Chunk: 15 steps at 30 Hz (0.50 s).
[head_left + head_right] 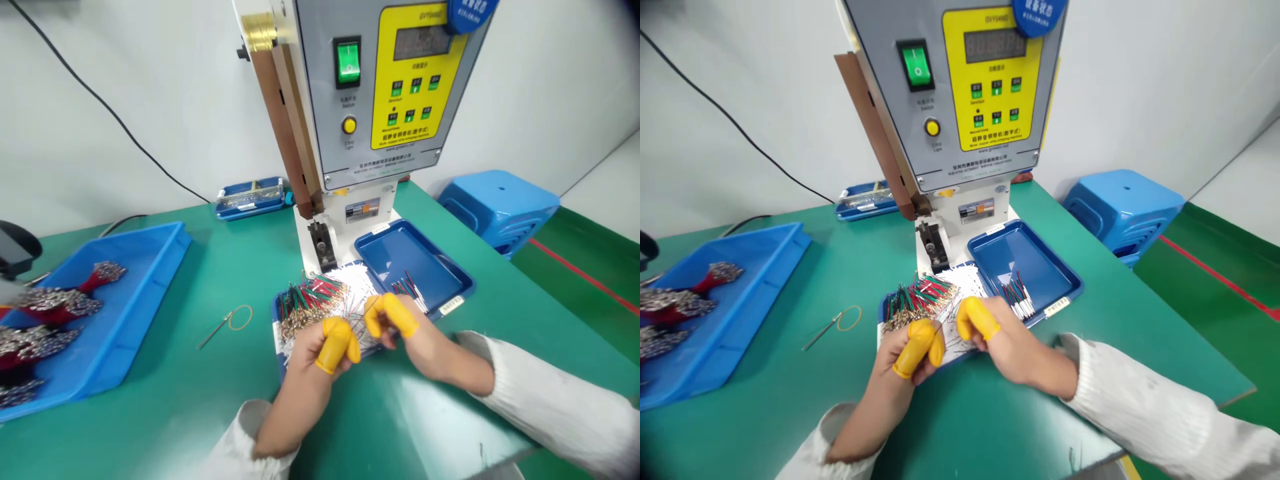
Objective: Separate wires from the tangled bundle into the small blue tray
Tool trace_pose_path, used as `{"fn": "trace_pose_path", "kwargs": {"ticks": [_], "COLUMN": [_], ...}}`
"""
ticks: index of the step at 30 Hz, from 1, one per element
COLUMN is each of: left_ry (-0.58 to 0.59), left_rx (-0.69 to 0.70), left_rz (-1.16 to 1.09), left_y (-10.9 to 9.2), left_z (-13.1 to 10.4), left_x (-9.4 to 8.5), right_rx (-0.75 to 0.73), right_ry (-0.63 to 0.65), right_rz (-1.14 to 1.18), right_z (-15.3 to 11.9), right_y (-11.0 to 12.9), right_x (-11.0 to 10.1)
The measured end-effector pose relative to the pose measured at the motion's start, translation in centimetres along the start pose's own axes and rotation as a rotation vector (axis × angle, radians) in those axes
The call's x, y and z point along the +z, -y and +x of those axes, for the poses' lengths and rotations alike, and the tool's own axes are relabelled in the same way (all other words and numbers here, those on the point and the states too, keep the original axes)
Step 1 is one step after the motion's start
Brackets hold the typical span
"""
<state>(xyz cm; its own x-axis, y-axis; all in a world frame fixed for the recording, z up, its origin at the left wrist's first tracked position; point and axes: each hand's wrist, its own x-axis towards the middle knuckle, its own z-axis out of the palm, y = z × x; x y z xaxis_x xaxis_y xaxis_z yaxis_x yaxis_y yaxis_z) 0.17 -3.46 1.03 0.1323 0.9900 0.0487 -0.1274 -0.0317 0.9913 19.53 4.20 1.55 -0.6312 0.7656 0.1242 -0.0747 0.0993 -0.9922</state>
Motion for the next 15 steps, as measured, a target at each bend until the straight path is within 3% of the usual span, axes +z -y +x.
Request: {"fn": "trace_pose_path", "kwargs": {"ticks": [3, 7, 15], "left_ry": [0.105, 0.179, 0.126], "left_rx": [-0.076, -0.038, -0.074], "left_rz": [0.015, 0.081, 0.107], "left_y": [-0.3, -0.2, -0.2], "left_z": [0.2, 0.2, 0.1], "left_x": [0.4, 0.7, 1.2], "right_rx": [-0.11, -0.211, -0.318], "right_ry": [0.157, 0.215, 0.113], "right_rz": [-0.019, -0.099, -0.258], "right_z": [-0.4, 0.1, -0.2], "right_y": [0.0, 0.2, -0.4], "right_x": [1.0, 0.8, 0.6]}}
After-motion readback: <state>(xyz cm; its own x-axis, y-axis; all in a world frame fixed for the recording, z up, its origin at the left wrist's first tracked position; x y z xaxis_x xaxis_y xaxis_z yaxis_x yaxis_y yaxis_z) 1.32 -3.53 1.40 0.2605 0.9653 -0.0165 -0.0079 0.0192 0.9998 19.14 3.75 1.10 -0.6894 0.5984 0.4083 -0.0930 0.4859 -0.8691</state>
